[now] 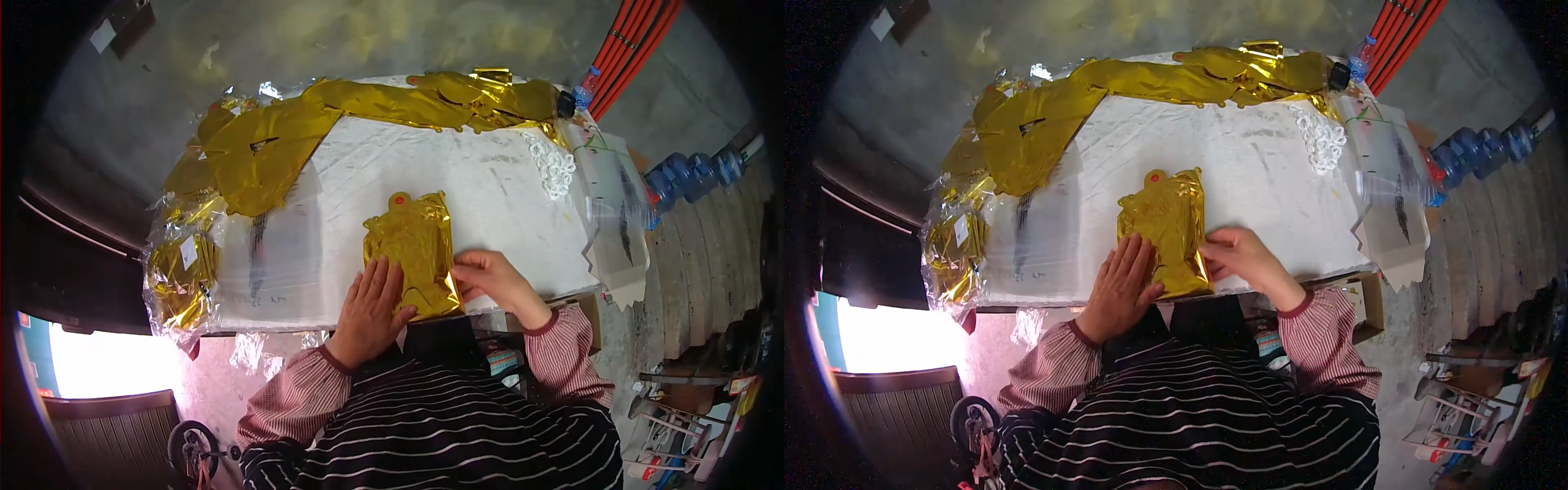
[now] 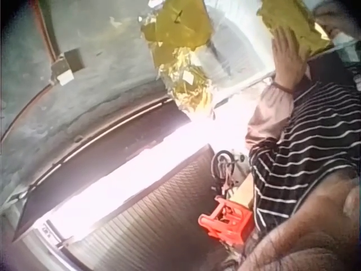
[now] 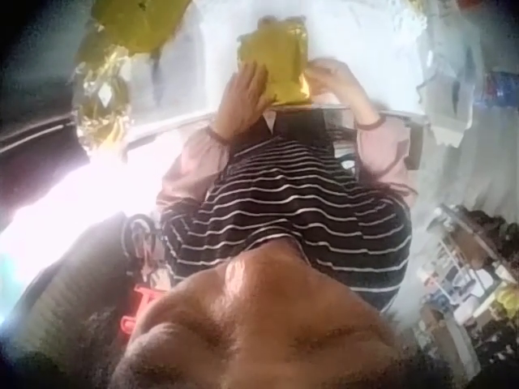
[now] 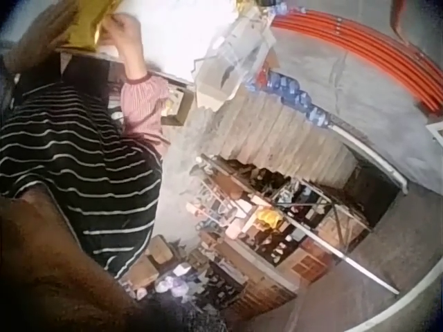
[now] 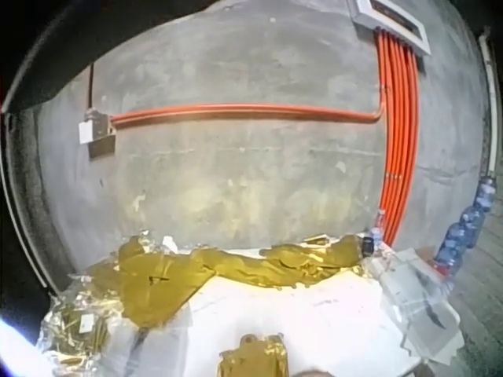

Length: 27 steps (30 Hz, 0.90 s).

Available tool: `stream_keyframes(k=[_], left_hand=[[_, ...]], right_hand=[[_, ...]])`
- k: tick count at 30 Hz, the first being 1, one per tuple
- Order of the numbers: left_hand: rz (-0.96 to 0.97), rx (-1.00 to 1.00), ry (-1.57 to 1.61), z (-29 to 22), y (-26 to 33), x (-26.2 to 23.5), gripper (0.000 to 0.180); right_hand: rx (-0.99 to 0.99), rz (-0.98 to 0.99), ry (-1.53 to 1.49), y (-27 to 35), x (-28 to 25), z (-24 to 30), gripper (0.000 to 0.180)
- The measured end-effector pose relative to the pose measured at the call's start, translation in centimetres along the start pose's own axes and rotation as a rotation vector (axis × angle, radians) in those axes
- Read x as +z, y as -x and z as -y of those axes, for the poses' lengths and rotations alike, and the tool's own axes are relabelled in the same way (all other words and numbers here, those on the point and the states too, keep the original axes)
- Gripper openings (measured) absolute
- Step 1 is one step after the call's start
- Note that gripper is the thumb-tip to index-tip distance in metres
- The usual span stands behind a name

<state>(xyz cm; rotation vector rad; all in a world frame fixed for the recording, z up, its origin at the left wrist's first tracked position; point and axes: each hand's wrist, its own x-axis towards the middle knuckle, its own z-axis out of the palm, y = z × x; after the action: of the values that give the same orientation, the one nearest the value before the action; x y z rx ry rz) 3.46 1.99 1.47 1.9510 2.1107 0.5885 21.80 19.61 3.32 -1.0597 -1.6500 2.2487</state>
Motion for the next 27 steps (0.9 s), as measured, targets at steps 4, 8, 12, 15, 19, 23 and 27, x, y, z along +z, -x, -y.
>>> stream_keyframes(k=[4, 8, 12, 15, 19, 23, 27], left_hand=[[0.01, 0.02, 0.042, -1.1, 2.1, -0.6, 0.071], [-0.253, 0.016, 0.264, -1.9, 4.9, -2.2, 0.054], [-0.274, -0.33, 0.609, -0.5, 8.4, -2.3, 0.02], [-0.121, -0.544, 0.91, 0.6, 8.6, -0.6, 0.026], [0.084, -0.688, 1.219, 0.4, 6.3, 0.5, 0.035], [0.128, -0.691, 1.47, -0.7, 6.9, 0.3, 0.034], [0.214, -0.729, 1.605, -1.4, 7.1, 0.6, 0.032]], right_hand=[[0.029, -0.007, 0.058, 3.1, 1.9, -1.0, 0.021], [0.007, -0.069, -0.071, 5.4, 2.1, -3.7, 0.018], [-0.006, -0.145, -0.226, 7.0, 3.4, -6.2, 0.021], [-0.016, -0.16, -0.274, 6.6, 4.0, -7.3, 0.023], [-0.043, -0.197, -0.281, 6.3, 4.4, -6.9, 0.019], [-0.057, -0.228, -0.316, 6.9, 4.4, -7.2, 0.016], [-0.186, -0.35, -0.29, 7.1, 4.4, -8.6, 0.015]])
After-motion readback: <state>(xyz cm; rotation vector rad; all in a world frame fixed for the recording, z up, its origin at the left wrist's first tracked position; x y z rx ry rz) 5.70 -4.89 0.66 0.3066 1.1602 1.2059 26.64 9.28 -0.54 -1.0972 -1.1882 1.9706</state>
